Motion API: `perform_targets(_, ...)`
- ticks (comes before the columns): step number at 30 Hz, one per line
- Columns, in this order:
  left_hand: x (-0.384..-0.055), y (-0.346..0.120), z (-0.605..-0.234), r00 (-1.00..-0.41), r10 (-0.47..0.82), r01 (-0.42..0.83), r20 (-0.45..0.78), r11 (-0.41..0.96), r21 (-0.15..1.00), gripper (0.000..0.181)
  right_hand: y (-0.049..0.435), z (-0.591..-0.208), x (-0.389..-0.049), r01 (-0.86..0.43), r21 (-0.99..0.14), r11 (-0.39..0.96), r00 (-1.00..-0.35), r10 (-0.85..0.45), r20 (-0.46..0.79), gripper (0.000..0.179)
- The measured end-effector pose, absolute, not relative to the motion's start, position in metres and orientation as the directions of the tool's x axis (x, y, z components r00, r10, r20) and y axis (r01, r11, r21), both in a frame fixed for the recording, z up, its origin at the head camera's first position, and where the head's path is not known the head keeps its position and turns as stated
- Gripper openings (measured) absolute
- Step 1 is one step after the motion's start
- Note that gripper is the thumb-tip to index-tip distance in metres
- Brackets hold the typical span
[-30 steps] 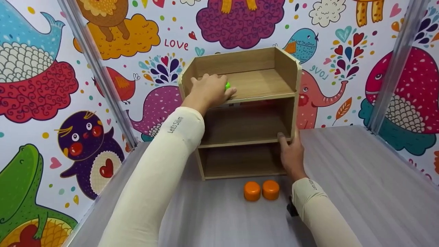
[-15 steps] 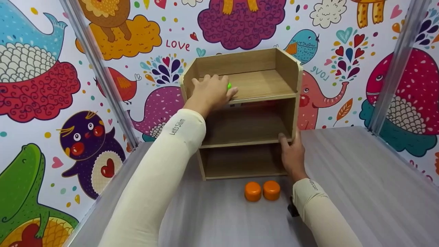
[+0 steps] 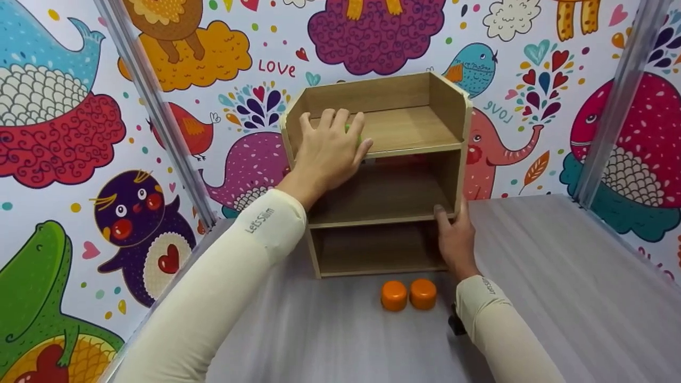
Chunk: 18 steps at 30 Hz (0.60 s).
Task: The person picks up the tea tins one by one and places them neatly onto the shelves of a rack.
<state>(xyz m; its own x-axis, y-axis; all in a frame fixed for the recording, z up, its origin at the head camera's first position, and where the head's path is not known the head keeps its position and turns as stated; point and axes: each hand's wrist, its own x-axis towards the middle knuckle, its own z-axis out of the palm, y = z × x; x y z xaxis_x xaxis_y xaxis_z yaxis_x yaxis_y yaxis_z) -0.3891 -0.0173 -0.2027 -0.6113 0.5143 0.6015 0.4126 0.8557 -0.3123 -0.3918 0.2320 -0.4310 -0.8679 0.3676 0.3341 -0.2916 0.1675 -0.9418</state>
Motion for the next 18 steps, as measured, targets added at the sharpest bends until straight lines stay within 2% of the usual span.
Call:
perform_targets(6,-0.373,-0.021,-0.217,-0.488,0.554,0.454,0.674,0.821,-0.346,0.051,0.233,-0.429,-0.392,-0.29,-0.941,0.172,-0.866,0.371,0.335,0.068)
perform_targets(13,-0.356,-0.023,-0.248,-0.315,0.645,0.509,0.696,0.734,-0.449,0.047,0.232,-0.428,-0.392,-0.275,-0.945,0.175,-0.859,0.396,0.324,0.068)
perform_targets(18,-0.35,-0.024,-0.268,-0.26,0.683,0.542,0.682,0.688,-0.482,0.042,0.231,-0.427,-0.392,-0.269,-0.951,0.155,-0.872,0.38,0.309,0.068)
